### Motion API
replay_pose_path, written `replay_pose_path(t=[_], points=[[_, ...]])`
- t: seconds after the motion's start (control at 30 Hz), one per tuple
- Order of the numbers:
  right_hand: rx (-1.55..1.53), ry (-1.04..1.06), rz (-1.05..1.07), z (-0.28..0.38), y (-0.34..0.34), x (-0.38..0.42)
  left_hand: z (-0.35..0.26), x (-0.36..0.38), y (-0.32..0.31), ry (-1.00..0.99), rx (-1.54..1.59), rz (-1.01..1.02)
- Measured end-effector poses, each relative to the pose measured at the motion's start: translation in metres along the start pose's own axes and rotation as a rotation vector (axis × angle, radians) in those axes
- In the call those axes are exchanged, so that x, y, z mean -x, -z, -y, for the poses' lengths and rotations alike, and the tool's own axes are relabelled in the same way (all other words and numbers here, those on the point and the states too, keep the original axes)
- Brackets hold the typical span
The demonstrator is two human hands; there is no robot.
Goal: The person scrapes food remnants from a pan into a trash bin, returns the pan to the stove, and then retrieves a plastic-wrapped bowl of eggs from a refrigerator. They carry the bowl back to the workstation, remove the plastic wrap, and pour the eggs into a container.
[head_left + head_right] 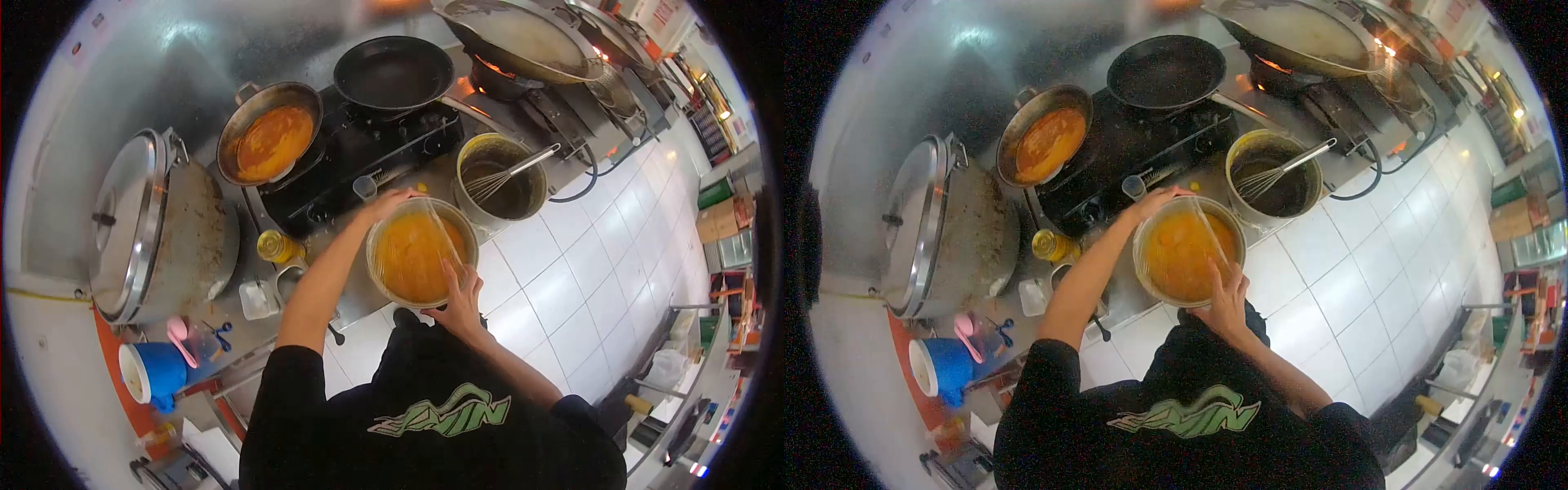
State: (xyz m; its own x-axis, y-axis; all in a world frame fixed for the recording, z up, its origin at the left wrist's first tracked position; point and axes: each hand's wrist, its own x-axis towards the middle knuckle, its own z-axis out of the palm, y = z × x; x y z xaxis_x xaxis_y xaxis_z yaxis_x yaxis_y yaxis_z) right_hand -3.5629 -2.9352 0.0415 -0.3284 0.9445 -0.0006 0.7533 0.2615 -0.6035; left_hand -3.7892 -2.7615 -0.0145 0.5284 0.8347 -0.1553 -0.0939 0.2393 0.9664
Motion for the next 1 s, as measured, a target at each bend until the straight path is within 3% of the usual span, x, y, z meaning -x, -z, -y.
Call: replay_pose_path(t=[0.03,0.17,0.3,0.37,0.5,0.57,0.7,1.0], points=[[-0.003,-0.008,-0.011,-0.001,-0.002,0.000,-0.003,0.003,-0.005,0.086,0.111,0.009],[-0.039,-0.012,-0.038,-0.004,-0.005,0.002,-0.004,0.003,-0.007,0.071,0.209,0.040],[-0.052,0.015,-0.058,-0.007,-0.007,0.001,0.002,-0.007,0.002,0.059,-0.045,0.135],[-0.072,0.007,-0.075,-0.008,-0.006,-0.001,-0.001,-0.006,-0.003,0.116,-0.172,-0.080],[-0.077,-0.031,-0.144,0.000,0.002,0.000,-0.001,-0.002,-0.009,0.164,-0.149,-0.103],[-0.072,0.017,-0.173,-0.009,-0.001,0.001,0.010,-0.004,-0.008,0.063,-0.205,-0.261],[-0.071,0.091,-0.234,-0.019,-0.004,0.001,0.021,-0.008,0.003,0.001,-0.301,-0.186],[-0.040,0.141,-0.275,-0.039,-0.007,0.004,0.019,0.003,-0.005,0.097,-0.205,-0.425]])
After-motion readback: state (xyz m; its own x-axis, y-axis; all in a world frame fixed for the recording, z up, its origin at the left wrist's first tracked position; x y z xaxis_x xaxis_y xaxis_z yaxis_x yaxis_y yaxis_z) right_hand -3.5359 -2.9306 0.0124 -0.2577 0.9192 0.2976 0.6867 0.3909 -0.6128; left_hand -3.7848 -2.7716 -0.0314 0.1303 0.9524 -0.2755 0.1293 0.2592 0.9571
